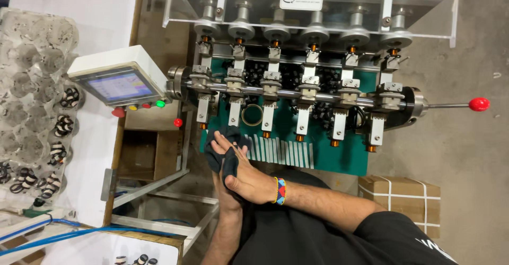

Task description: The person picks up small black cylindrical components one at a time and seats them into the fixtures of a multi-station bench machine, then pulls the machine's red-handled lever to cycle the fixtures. They occasionally wipe their hands with a dark cloth and place finished parts aside.

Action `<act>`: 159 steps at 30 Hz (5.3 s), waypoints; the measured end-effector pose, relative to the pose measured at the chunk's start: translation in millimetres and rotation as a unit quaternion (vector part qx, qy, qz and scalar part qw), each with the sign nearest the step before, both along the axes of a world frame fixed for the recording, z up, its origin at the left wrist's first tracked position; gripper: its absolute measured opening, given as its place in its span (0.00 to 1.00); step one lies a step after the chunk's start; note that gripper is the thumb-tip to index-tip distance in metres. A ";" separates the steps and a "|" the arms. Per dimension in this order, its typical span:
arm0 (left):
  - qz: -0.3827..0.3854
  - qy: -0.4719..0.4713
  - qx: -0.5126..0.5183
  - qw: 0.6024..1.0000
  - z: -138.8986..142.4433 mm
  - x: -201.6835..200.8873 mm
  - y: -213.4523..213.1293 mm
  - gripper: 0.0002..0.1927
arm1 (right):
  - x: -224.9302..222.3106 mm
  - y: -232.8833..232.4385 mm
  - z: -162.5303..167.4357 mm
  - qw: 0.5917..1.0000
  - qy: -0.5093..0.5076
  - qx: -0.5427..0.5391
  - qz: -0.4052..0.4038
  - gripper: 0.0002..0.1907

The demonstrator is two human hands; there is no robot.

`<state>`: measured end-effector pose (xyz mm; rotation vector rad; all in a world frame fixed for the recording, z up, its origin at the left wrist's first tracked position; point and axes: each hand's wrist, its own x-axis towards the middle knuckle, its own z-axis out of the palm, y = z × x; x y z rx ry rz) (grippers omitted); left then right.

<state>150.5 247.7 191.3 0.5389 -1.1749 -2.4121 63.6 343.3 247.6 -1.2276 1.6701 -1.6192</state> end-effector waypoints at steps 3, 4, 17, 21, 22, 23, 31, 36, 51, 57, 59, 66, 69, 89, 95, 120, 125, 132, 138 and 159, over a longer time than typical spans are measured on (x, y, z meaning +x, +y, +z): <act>0.103 -0.024 -0.100 0.989 14.2 4.3 -12.3 0.32 | 24.6 -23.2 -1.9 0.999 -0.026 -0.021 -0.009 0.49; 0.119 -0.016 -0.071 0.990 18.8 4.7 -18.6 0.32 | 30.2 -30.9 -2.0 0.999 -0.033 -0.012 0.001 0.48; 0.227 -0.274 0.028 0.934 65.1 38.2 -146.4 0.20 | 44.9 -121.0 11.7 0.978 -0.119 0.013 0.174 0.37; 0.202 -0.135 -0.033 0.970 42.4 39.9 -196.5 0.27 | 31.3 -144.7 4.5 0.957 -0.225 -0.048 0.178 0.21; 0.211 -0.115 -0.096 0.966 36.1 37.9 -204.2 0.29 | 31.3 -153.0 0.4 0.945 -0.295 -0.026 0.140 0.24; 0.216 -0.094 -0.161 0.959 31.2 35.6 -210.3 0.32 | 32.2 -164.1 -4.8 0.927 -0.362 -0.005 0.097 0.28; -0.007 -0.005 -0.337 0.941 42.8 40.0 -223.0 0.38 | 59.6 -223.3 -50.4 0.857 -0.510 -0.064 -0.027 0.19; -0.005 -0.052 -0.379 0.924 46.1 52.2 -236.4 0.19 | 66.3 -246.4 -63.8 0.831 -0.548 0.028 -0.095 0.08; 0.225 -0.261 -0.129 0.930 -18.7 118.9 -329.3 0.24 | 128.5 -308.0 -66.6 0.971 0.061 0.226 0.042 0.06; 0.399 -0.349 -0.680 0.507 -55.1 190.8 -508.3 0.30 | 81.9 -244.6 -78.1 0.994 0.071 0.072 0.033 0.35; 0.328 -0.376 -0.685 0.531 -69.4 201.8 -541.4 0.25 | 59.1 -206.2 -102.6 0.979 0.065 0.186 -0.043 0.31; 0.095 -0.668 -0.639 0.370 -135.3 123.8 -476.9 0.26 | 70.9 -25.3 -204.6 0.867 0.037 0.431 -0.249 0.28; 0.158 -0.579 -0.693 0.400 -110.0 107.4 -461.7 0.25 | 95.3 28.3 -227.8 0.833 0.009 0.498 -0.240 0.25; -0.255 0.243 -0.883 0.310 19.5 -229.9 284.7 0.14 | 24.8 314.5 -239.1 0.875 0.003 0.443 -0.198 0.18; -0.259 0.122 -0.780 0.556 -1.6 -169.3 249.6 0.05 | 3.4 377.1 -240.5 0.886 -0.012 0.423 -0.191 0.19; -0.506 -0.161 -0.353 0.771 -83.7 -76.2 185.6 0.17 | -40.1 344.2 -197.9 0.748 -0.523 0.076 -0.401 0.21; -0.448 0.065 -0.463 0.762 -30.1 -67.5 97.7 0.20 | 1.4 260.5 -180.5 0.682 -0.703 0.099 -0.176 0.24; -0.466 0.073 -0.386 0.793 -26.4 -47.8 -12.2 0.24 | 13.2 130.4 -143.2 0.665 -0.747 0.015 0.014 0.27; -0.377 -0.063 -0.135 0.914 -71.3 -31.8 -62.7 0.24 | 42.7 48.4 -100.4 0.851 -0.457 0.098 -0.240 0.22; -0.373 -0.167 0.051 0.911 -85.5 -49.2 13.5 0.25 | 48.8 90.2 -78.2 0.915 -0.012 0.245 -0.319 0.12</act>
